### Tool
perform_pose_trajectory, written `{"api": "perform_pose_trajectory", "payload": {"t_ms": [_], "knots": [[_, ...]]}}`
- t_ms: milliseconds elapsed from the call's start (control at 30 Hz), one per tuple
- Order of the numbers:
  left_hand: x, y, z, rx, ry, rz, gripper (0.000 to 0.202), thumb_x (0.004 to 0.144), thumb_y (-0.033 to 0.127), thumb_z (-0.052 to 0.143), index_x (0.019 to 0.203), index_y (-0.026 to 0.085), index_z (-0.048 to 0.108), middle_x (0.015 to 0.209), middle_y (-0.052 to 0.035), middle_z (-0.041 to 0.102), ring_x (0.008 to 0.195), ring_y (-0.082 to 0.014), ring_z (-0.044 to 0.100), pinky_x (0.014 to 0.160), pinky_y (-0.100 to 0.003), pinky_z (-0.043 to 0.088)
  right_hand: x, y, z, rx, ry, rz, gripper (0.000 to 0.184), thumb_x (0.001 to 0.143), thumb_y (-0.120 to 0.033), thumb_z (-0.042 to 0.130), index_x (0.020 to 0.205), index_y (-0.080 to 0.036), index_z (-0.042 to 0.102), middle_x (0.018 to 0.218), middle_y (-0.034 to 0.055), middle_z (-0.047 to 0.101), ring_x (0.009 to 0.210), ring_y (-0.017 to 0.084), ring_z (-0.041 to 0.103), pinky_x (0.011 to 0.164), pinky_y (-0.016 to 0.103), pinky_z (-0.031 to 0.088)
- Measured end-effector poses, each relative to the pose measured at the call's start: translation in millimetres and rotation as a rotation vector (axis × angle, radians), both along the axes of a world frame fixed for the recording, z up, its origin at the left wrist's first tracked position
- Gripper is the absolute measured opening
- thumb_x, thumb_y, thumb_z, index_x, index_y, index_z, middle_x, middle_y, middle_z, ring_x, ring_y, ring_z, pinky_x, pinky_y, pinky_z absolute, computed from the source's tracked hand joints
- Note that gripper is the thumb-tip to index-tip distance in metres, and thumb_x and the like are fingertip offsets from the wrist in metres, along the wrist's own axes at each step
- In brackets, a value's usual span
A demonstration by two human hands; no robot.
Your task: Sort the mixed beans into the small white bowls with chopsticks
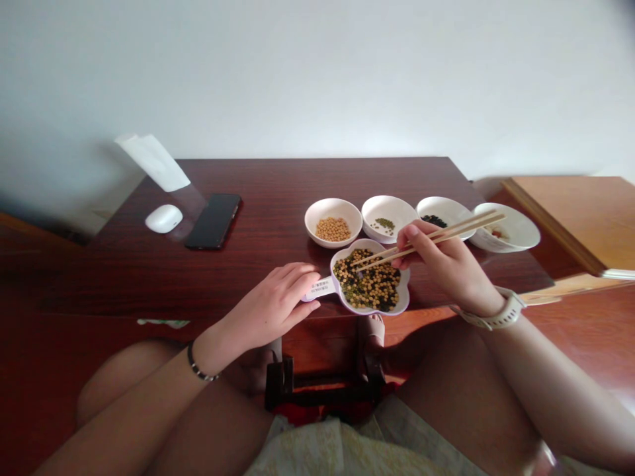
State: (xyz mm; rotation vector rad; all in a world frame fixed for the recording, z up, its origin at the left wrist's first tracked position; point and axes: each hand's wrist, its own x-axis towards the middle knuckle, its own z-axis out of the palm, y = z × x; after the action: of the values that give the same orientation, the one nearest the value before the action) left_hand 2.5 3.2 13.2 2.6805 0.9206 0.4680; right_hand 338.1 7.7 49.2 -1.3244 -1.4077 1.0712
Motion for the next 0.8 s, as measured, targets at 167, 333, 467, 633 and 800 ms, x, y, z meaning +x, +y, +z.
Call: {"api": "perform_pose_trajectory", "payload": {"t_ms": [167,333,467,633,800], "knots": [[-0.4,-0.7,0.6,-0.001,-0.009,0.002,0.032,0.114,0.029,0.060,0.143,0.016,0.061,0.148,-0.0173,0.067,0.140,-0.0349,0.063,0.122,-0.055,0.052,0.1,1.9,-2.3,-0.006,-0.007,0.009,0.043,0.103,-0.067,0.069,0.088,-0.027,0.070,0.076,0.0030,0.072,0.072,0.023,0.073,0.068,0.038,0.057],[-0.6,-0.1,0.5,0.011,-0.003,-0.011,0.032,0.115,0.030,0.060,0.144,0.015,0.061,0.148,-0.0177,0.067,0.141,-0.0351,0.062,0.122,-0.056,0.052,0.3,1.4,-3.3,0.004,-0.015,0.017,0.042,0.105,-0.066,0.068,0.089,-0.027,0.068,0.077,0.0023,0.072,0.073,0.023,0.073,0.069,0.038,0.056],[0.3,0.4,0.1,0.020,-0.006,-0.015,0.032,0.114,0.029,0.060,0.143,0.014,0.061,0.146,-0.0185,0.067,0.140,-0.0358,0.063,0.121,-0.057,0.053,1.4,0.6,-2.8,0.010,-0.016,0.010,0.041,0.106,-0.064,0.067,0.089,-0.027,0.067,0.077,0.0026,0.072,0.074,0.024,0.073,0.072,0.038,0.057],[0.9,0.4,-0.1,0.017,-0.014,-0.011,0.032,0.114,0.029,0.061,0.143,0.017,0.061,0.147,-0.0173,0.068,0.141,-0.0358,0.063,0.122,-0.057,0.053,3.1,0.5,-4.2,0.013,-0.024,0.009,0.039,0.107,-0.063,0.066,0.090,-0.028,0.068,0.077,0.0025,0.072,0.074,0.023,0.073,0.070,0.038,0.057],[0.1,0.6,-0.9,0.030,-0.003,-0.016,0.032,0.114,0.029,0.060,0.144,0.016,0.060,0.147,-0.0175,0.067,0.141,-0.0348,0.062,0.123,-0.056,0.053,3.9,1.3,-6.8,0.014,-0.039,0.008,0.040,0.108,-0.063,0.065,0.090,-0.027,0.069,0.078,0.0028,0.073,0.075,0.023,0.073,0.070,0.038,0.057]]}}
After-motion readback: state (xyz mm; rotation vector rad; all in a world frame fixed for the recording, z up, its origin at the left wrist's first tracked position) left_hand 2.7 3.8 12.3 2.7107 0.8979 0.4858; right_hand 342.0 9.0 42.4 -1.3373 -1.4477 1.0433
